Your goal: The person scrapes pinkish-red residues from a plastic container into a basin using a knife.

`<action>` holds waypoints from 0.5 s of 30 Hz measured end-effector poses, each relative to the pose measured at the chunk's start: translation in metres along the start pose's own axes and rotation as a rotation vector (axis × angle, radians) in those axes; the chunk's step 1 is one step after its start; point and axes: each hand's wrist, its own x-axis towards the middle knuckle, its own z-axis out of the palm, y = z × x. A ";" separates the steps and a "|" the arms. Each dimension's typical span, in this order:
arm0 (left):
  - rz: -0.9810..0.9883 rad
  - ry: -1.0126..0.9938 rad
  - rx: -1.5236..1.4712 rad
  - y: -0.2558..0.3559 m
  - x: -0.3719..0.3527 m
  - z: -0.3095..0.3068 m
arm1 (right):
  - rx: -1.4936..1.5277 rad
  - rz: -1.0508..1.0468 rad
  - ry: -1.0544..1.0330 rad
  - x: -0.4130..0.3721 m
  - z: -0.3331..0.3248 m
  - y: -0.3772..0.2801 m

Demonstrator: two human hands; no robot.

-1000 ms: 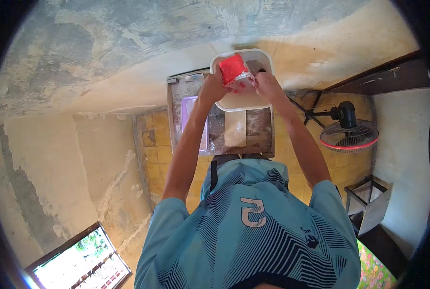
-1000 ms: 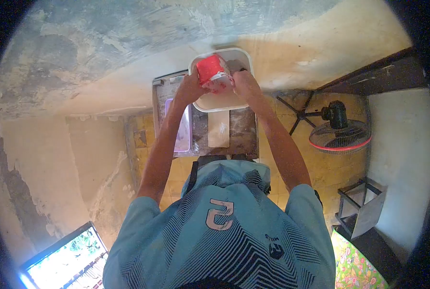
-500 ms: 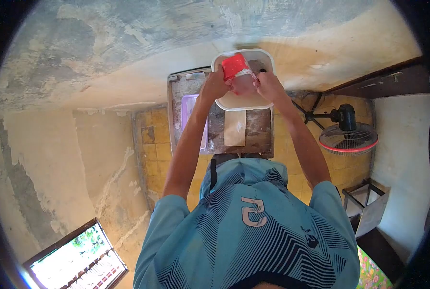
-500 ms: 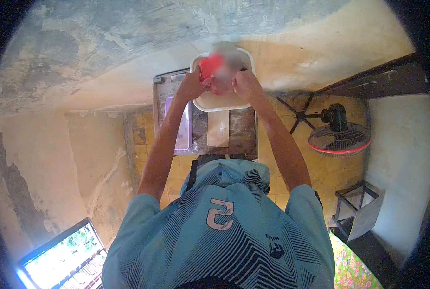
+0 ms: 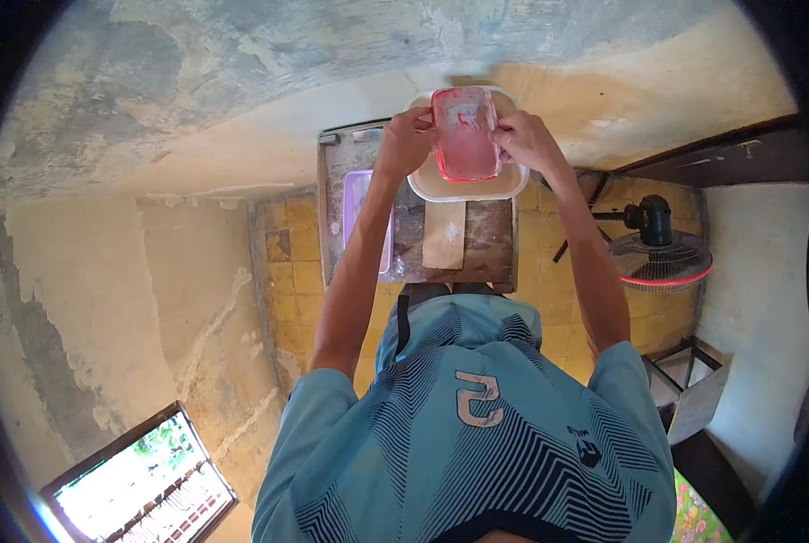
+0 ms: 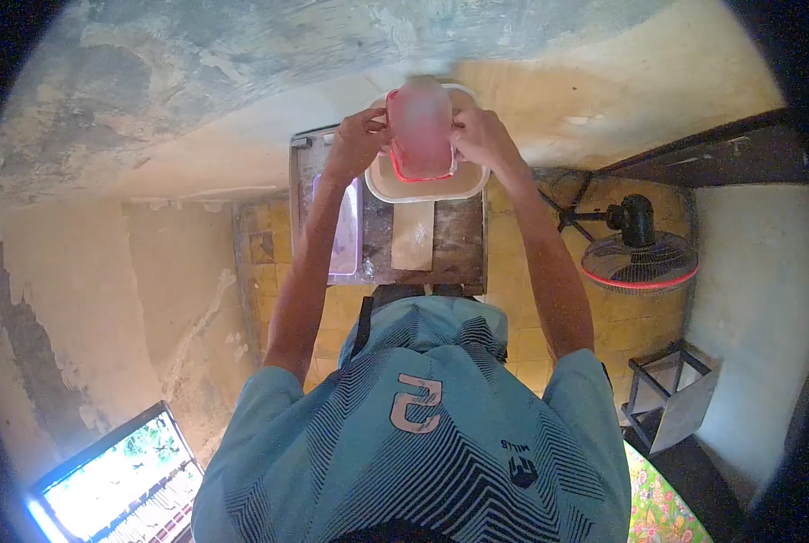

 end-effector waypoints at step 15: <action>0.001 -0.031 -0.085 0.033 -0.021 -0.016 | -0.021 0.054 -0.024 -0.021 -0.017 -0.030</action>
